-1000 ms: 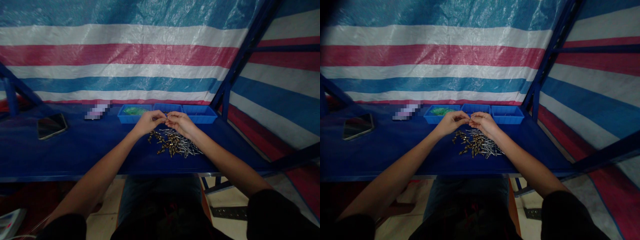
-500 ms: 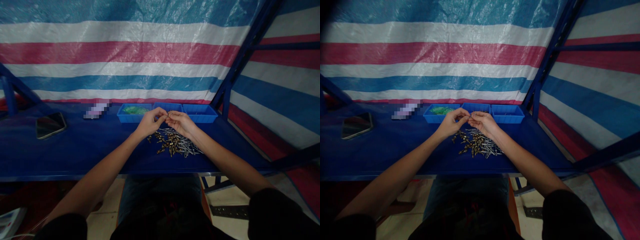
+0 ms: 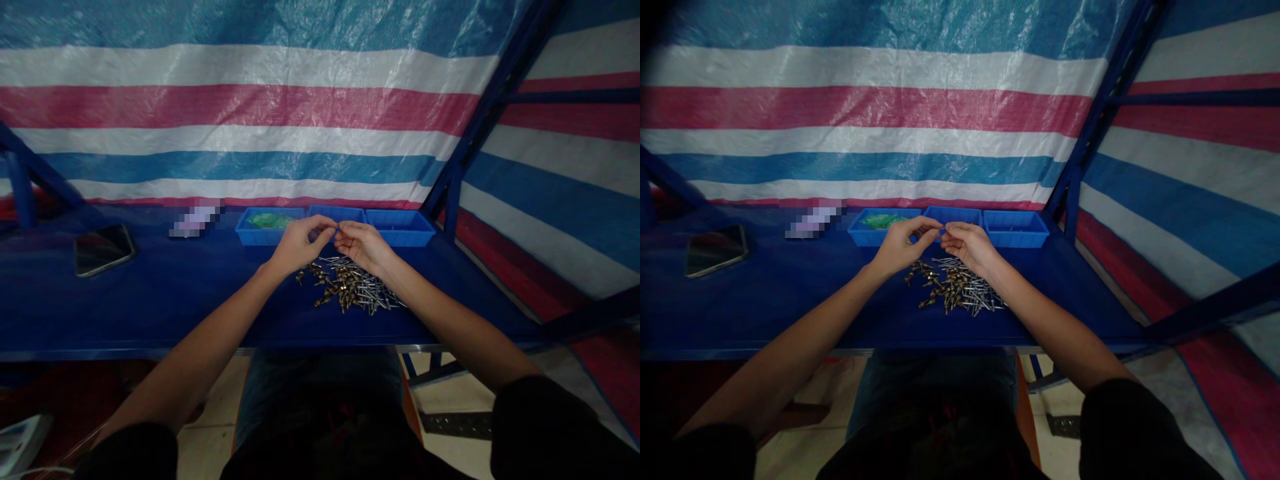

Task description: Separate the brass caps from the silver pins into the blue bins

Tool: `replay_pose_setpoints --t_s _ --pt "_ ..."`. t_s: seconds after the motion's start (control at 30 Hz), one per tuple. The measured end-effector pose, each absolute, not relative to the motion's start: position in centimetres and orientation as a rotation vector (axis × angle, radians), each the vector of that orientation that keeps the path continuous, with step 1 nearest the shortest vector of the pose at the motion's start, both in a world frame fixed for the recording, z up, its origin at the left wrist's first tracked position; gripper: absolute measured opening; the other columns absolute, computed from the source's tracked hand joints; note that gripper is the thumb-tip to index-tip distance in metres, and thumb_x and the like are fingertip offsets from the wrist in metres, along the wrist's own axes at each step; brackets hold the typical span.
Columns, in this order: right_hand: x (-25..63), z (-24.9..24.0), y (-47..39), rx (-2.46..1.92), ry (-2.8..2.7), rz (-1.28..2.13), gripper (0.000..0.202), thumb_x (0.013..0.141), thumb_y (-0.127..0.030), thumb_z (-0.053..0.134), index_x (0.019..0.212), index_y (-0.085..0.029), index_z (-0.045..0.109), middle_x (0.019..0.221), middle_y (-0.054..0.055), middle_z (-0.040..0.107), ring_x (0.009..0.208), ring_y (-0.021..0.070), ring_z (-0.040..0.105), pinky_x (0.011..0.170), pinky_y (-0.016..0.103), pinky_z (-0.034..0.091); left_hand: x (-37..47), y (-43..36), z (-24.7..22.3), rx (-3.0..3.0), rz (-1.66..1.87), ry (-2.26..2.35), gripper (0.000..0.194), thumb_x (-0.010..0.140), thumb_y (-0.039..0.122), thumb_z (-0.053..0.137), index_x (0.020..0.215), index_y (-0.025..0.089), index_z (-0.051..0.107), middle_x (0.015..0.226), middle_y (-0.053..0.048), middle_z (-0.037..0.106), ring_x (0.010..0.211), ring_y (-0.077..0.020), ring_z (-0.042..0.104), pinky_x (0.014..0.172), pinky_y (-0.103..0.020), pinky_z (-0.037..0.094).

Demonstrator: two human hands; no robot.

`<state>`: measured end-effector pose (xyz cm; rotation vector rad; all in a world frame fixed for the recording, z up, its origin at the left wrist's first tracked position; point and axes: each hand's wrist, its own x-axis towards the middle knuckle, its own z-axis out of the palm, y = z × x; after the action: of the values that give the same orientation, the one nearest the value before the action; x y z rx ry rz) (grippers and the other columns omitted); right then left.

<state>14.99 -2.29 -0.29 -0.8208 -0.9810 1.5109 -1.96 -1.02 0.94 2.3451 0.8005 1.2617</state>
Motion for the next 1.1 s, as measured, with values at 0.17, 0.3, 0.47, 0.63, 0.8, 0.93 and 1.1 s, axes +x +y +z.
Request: replay_pose_setpoints --t_s 0.17,0.3,0.47,0.63,0.8,0.93,1.1 --pt "14.5 -0.8 -2.3 -0.993 -1.219 1.280 0.028 0.075 -0.046 0.070 0.073 -0.021 0.058 0.062 -0.001 0.063 0.057 0.0108 0.058 0.058 0.025 0.045 -2.0 -0.5 0.6 2.445 1.323 0.938 0.013 0.086 0.023 0.055 0.086 0.016 0.066 0.077 -0.002 0.071 0.068 -0.0126 0.062 0.063 -0.025 0.047" --pt "14.4 -1.3 -2.6 -1.142 -1.688 0.665 0.030 0.083 -0.046 0.060 0.068 -0.021 0.051 0.057 -0.003 0.054 0.054 0.0115 0.050 0.056 0.027 0.037 -2.2 -0.2 0.7 2.430 1.321 1.104 0.018 0.089 0.026 0.051 0.084 0.015 0.064 0.072 -0.003 0.069 0.064 -0.0129 0.060 0.059 -0.024 0.042" --pt "14.7 -1.3 -2.7 -1.182 -1.828 0.318 0.019 0.089 -0.037 0.052 0.079 -0.021 0.054 0.059 -0.004 0.053 0.055 0.0120 0.048 0.057 0.027 0.034 -2.3 -0.4 1.1 2.462 1.180 1.233 0.036 0.094 0.033 0.046 0.065 0.016 0.058 0.056 -0.001 0.060 0.051 -0.0121 0.051 0.054 -0.025 0.033" --pt "15.1 -0.8 -2.8 -1.107 -1.868 0.274 0.017 0.090 -0.034 0.048 0.083 -0.020 0.055 0.064 -0.002 0.058 0.059 0.0135 0.054 0.059 0.027 0.038 -2.3 -0.3 1.1 2.434 1.137 1.239 0.040 0.095 0.035 0.042 0.063 0.017 0.058 0.057 -0.001 0.061 0.052 -0.0127 0.052 0.054 -0.026 0.033" --pt "16.8 0.8 -2.6 -1.148 -1.872 0.060 0.029 0.092 -0.036 0.045 0.070 -0.020 0.054 0.062 0.000 0.057 0.059 0.0136 0.052 0.060 0.028 0.037 -2.4 0.0 0.7 2.460 0.963 1.188 0.038 0.097 0.037 0.039 0.080 0.016 0.065 0.067 -0.003 0.067 0.059 -0.0150 0.059 0.057 -0.026 0.038" --pt "20.9 2.0 -1.4 -1.335 -1.559 -0.134 0.032 0.092 -0.040 0.041 0.072 -0.020 0.056 0.063 0.001 0.058 0.061 0.0147 0.054 0.062 0.028 0.039 -2.1 -0.1 0.1 2.578 0.767 1.131 0.029 0.094 0.032 0.043 0.089 0.016 0.067 0.072 -0.004 0.069 0.065 -0.0159 0.061 0.061 -0.027 0.041" --pt "26.2 1.6 0.1 -1.730 -1.281 -0.324 0.025 0.086 -0.036 0.049 0.090 -0.016 0.062 0.084 0.011 0.067 0.078 0.0221 0.058 0.075 0.038 0.044 -2.0 -0.1 -0.7 2.708 0.505 1.095 0.027 0.088 0.016 0.045 0.099 0.017 0.069 0.099 -0.007 0.071 0.089 -0.0199 0.065 0.079 -0.031 0.047"
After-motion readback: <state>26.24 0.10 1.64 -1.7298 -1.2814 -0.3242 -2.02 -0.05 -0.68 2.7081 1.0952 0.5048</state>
